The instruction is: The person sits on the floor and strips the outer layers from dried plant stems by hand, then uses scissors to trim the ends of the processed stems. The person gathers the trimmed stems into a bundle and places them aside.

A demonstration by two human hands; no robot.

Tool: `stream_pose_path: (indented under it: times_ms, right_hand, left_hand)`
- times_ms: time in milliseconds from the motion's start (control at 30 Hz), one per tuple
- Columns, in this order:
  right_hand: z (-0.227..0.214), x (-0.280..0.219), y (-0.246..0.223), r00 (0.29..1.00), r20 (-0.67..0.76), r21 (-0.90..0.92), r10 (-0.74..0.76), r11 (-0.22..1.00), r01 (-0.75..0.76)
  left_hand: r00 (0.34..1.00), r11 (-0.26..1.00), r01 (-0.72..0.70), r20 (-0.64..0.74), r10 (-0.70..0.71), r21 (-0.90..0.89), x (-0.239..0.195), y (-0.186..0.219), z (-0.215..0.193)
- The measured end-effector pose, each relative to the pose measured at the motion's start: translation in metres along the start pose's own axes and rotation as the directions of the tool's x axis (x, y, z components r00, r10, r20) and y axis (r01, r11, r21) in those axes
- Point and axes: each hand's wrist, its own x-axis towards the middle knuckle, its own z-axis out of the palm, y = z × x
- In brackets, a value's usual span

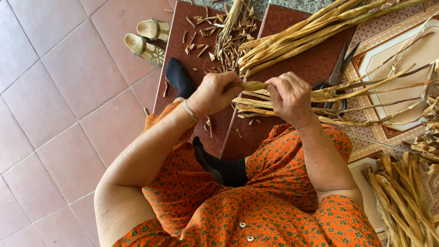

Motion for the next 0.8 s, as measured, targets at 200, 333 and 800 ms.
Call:
stream_pose_path:
  times_ms: [200,333,800]
  right_hand:
    - [0.011,-0.024,0.03,0.743,0.469,0.473,0.477,0.575,-0.667]
    - [0.004,-0.018,0.03,0.768,0.51,0.583,0.386,0.501,-0.639]
    - [0.006,-0.004,-0.006,0.961,0.155,0.409,0.229,0.87,-0.273]
  left_hand:
    - [0.936,0.794,-0.305,0.015,0.351,0.526,0.001,0.013,0.017]
    - [0.966,0.904,-0.187,-0.096,0.241,0.384,0.002,0.014,0.017]
    - [0.991,0.97,-0.017,-0.127,0.05,0.244,0.005,0.009,0.017]
